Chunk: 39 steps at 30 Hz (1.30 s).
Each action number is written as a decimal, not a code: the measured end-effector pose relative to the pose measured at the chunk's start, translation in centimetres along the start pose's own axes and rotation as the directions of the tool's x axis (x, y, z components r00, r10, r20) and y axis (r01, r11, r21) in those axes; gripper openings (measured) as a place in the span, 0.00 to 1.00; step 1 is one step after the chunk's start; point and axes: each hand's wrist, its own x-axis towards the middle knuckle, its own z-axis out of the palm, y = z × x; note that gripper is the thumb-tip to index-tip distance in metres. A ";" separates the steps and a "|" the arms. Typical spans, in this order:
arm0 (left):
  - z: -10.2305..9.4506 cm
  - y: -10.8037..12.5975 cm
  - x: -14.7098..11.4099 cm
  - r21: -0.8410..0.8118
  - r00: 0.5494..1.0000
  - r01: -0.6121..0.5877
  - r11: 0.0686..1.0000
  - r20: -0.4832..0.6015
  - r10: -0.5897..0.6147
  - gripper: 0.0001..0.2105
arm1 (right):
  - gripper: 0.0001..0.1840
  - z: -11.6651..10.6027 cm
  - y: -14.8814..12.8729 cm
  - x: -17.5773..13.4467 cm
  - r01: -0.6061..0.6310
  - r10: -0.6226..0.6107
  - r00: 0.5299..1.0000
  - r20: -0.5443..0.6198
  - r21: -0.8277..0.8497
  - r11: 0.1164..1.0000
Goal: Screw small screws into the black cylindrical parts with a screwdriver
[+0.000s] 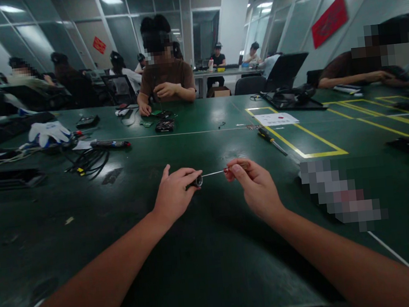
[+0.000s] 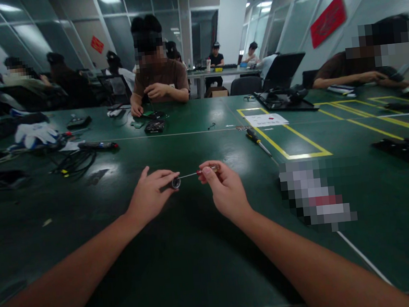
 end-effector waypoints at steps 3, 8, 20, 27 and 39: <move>-0.2 0.2 0.0 0.004 1.000 -0.001 1.000 0.003 0.001 0.19 | 0.12 0.1 0.0 -0.1 0.003 -0.003 0.999 0.035 0.005 1.000; -0.4 0.4 0.0 0.009 1.000 -0.001 1.000 0.006 0.001 0.18 | 0.13 0.0 -0.1 -0.1 0.001 0.001 0.999 0.035 -0.039 0.999; -0.3 0.4 0.0 0.012 1.000 -0.003 1.000 0.005 0.003 0.19 | 0.15 0.1 0.1 0.0 0.012 -0.011 0.999 0.040 -0.030 0.999; -0.4 0.5 0.0 0.009 1.000 -0.001 1.000 0.008 0.001 0.18 | 0.13 0.0 0.3 0.0 0.013 -0.012 0.999 0.029 -0.043 0.999; -0.4 0.4 0.0 0.018 1.000 0.001 1.000 -0.002 -0.001 0.19 | 0.12 0.0 -0.3 0.0 0.019 -0.019 1.000 0.001 -0.122 0.992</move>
